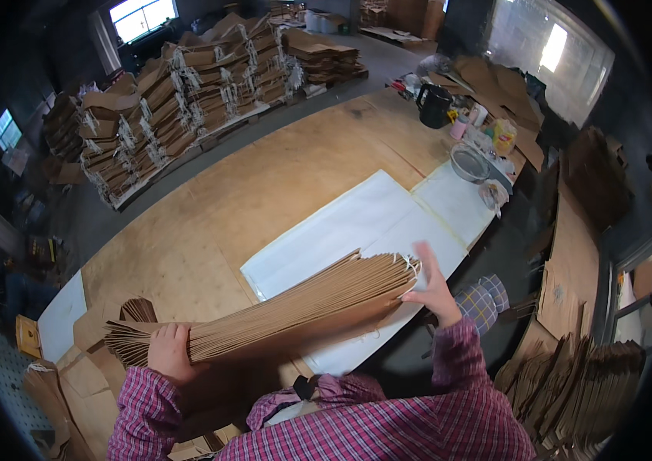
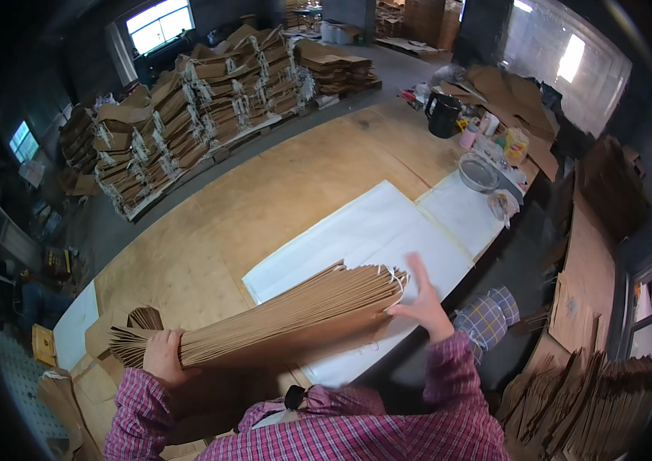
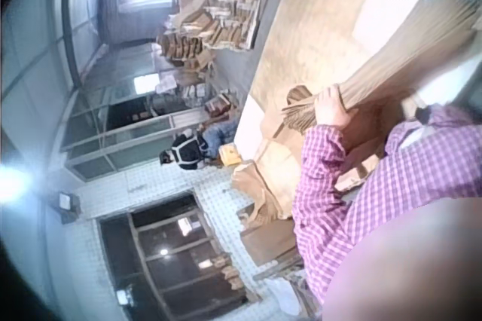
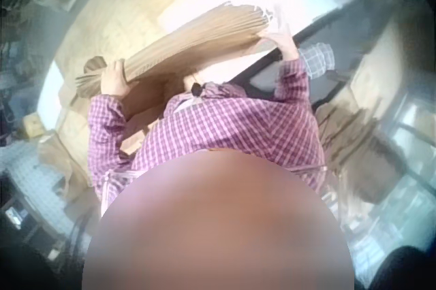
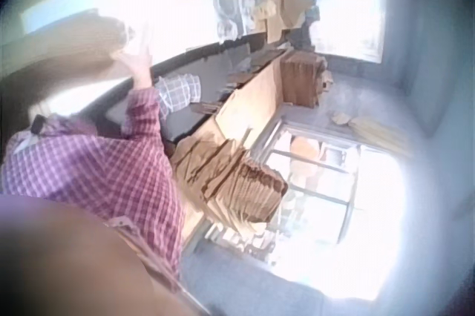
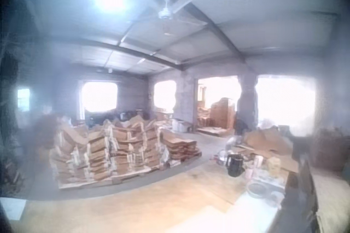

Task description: The person gathers flat brown paper bags on a wooden table, aligns them into stacks, and ties each stack with a white string. The person repeats this process for multiple stacks and then carries a large bundle of tied bags away from the table.

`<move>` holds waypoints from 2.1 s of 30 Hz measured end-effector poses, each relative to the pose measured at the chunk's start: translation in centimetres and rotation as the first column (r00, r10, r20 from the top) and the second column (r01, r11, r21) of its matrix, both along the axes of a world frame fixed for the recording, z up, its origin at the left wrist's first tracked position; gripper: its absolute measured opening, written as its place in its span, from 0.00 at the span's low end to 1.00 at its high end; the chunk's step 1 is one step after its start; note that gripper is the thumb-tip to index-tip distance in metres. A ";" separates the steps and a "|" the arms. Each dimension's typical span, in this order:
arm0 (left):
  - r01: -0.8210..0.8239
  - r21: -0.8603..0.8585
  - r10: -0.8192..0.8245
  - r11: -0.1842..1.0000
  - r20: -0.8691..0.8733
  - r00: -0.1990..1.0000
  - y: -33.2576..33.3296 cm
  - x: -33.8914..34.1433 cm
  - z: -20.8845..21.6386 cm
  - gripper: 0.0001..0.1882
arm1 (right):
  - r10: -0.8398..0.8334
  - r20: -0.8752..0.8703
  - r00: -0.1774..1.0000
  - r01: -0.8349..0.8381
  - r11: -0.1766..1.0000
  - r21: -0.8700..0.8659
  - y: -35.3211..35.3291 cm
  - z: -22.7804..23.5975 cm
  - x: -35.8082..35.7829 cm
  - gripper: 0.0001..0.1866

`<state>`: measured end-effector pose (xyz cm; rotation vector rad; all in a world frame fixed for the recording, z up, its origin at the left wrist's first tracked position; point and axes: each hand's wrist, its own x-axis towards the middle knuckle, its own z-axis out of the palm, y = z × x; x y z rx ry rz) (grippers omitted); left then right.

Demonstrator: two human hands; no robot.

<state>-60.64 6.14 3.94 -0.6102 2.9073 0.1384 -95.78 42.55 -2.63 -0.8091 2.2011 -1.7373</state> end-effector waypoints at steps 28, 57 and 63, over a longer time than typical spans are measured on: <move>0.061 -0.055 -0.063 0.997 -0.045 0.997 2.4 -4.4 -0.7 0.55 | 0.439 0.283 0.853 -0.273 0.837 -0.474 -7.4 -7.5 2.1 0.47; 0.036 -0.085 -0.044 0.996 -0.104 0.994 2.7 -4.9 -1.1 0.47 | 0.199 0.000 0.980 -0.195 0.957 -0.214 -0.4 -6.8 11.3 0.18; 0.022 -0.098 -0.032 0.995 -0.104 0.994 2.7 -4.9 -1.2 0.47 | 0.061 -0.219 0.974 -0.101 0.978 -0.181 -1.2 -6.5 12.3 0.16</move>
